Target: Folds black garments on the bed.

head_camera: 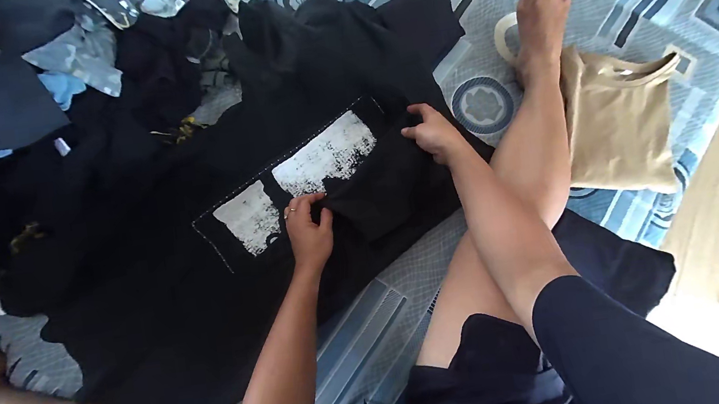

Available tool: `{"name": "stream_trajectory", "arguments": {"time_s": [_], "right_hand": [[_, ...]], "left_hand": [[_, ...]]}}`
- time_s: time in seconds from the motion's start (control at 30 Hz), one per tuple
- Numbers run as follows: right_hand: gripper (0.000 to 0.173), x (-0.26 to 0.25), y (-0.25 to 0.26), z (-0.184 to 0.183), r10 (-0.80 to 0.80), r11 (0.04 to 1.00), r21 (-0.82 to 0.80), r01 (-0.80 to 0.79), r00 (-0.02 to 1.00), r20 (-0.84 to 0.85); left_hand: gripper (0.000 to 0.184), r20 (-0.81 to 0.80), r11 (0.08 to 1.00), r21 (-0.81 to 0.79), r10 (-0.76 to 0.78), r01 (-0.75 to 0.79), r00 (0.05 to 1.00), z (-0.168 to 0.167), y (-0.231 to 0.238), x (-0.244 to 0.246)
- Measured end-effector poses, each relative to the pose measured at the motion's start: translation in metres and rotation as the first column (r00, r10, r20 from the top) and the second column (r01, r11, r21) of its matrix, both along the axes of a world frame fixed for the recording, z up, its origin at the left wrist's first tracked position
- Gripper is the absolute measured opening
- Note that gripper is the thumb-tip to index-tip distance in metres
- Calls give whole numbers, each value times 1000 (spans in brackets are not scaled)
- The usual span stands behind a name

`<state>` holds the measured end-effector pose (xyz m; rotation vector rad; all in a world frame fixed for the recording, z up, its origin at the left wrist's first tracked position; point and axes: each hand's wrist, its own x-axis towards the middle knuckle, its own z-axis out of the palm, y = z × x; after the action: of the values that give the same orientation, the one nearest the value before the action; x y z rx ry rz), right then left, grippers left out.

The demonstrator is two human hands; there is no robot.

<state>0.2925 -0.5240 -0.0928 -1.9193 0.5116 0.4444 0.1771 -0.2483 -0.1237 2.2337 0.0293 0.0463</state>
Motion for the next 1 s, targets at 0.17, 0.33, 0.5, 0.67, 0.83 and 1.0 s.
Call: {"name": "stream_trajectory", "arguments": {"time_s": [0.17, 0.33, 0.5, 0.67, 0.83, 1.0], "right_hand": [[63, -4, -5, 9, 126, 979, -166, -121, 992, 21], [42, -8, 2, 27, 230, 896, -384, -222, 973, -25], [59, -20, 14, 46, 237, 621, -738, -264, 961, -145], [41, -50, 48, 17, 666, 520, -794, -316, 731, 145], [73, -32, 15, -59, 751, 499, -780, -377, 638, 171], [58, -15, -6, -35, 646, 457, -864, -210, 746, 160]], "left_hand": [[26, 241, 988, 151, 6, -44, 970, 7, -15, -18], [29, 61, 886, 345, -351, 310, 934, 5, -40, -19], [13, -126, 857, 405, -293, 319, 948, 23, -43, -10], [27, 48, 883, 397, -293, 251, 955, 23, -84, -11], [68, -269, 770, 374, -444, 517, 855, -12, -70, -4], [30, 20, 937, 47, -348, 347, 937, 37, 19, -12]]}}
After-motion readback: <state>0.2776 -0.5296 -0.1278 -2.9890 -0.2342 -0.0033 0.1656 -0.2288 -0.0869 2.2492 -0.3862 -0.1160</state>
